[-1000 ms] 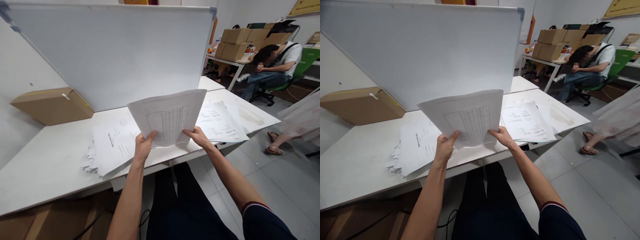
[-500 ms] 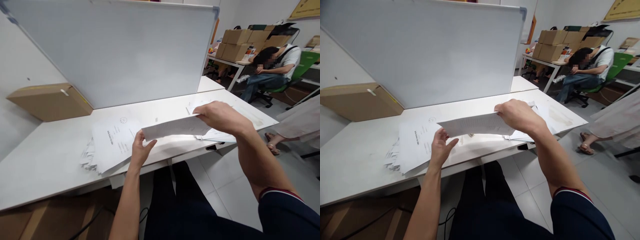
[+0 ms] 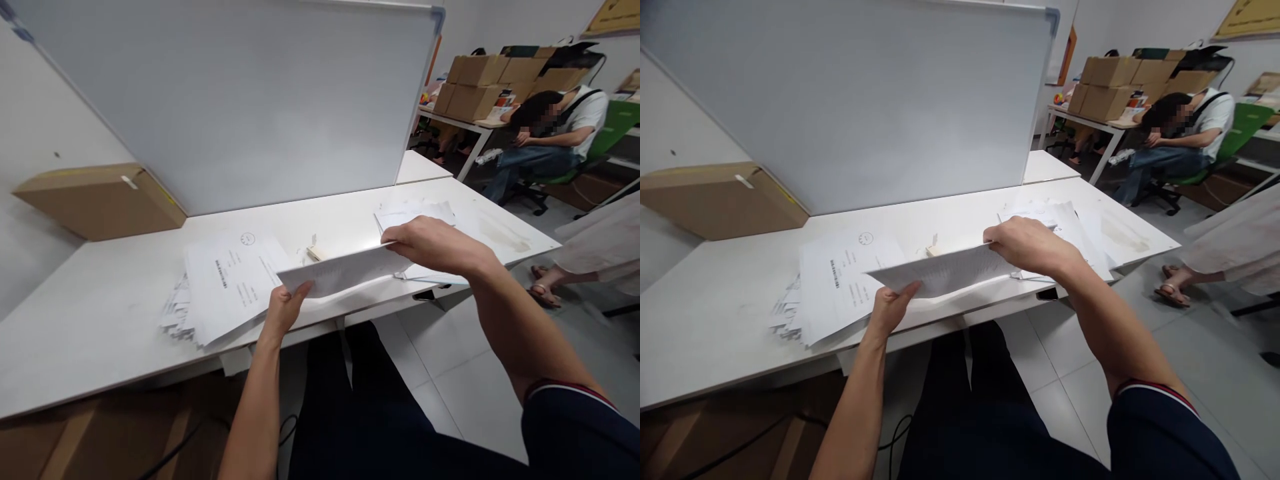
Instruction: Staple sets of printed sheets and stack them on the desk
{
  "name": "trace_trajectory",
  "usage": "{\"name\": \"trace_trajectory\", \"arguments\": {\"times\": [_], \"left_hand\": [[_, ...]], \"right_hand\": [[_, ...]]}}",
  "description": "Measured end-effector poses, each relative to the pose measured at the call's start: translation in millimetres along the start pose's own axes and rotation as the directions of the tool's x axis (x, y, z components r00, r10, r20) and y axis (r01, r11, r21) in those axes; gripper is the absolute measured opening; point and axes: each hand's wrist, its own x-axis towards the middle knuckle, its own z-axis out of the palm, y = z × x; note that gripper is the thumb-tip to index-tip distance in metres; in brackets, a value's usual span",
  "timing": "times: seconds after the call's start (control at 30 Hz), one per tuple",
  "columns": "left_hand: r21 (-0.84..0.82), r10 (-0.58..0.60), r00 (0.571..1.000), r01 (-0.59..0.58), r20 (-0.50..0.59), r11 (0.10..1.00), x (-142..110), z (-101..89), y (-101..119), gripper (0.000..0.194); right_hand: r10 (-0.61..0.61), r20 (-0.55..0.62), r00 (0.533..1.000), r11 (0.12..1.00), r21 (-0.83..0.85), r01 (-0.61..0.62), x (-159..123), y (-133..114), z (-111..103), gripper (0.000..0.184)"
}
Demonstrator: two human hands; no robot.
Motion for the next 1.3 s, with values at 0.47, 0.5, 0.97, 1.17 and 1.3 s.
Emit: {"name": "trace_trajectory", "arguments": {"times": [0.47,0.5,0.97,1.17,1.3], "left_hand": [[0.066,-0.055,0.98,0.043,0.19,0.997,9,7.5,25,0.03],[0.082,-0.011,0.992,0.0,0.127,0.997,12,11.9,21,0.031],[0.46,0.403,0.906,-0.414,0.128,0.786,34,51.5,-35,0.058],[0.479,0.402,0.902,-0.427,0.159,0.767,34,50.6,-41,0.062],[0.488,0.401,0.903,-0.422,0.153,0.764,35,51.5,-40,0.061]], "right_hand": [[0.276,0.316,0.908,0.629,0.654,-0.419,-65,62,91,0.032],[0.311,0.4,0.862,0.506,0.698,-0.507,-74,65,103,0.032],[0.431,0.601,0.673,0.135,0.695,-0.707,-95,71,136,0.032],[0.455,0.588,0.668,0.176,0.677,-0.715,-88,80,139,0.034],[0.437,0.594,0.675,0.181,0.677,-0.713,-82,82,135,0.034]]}}
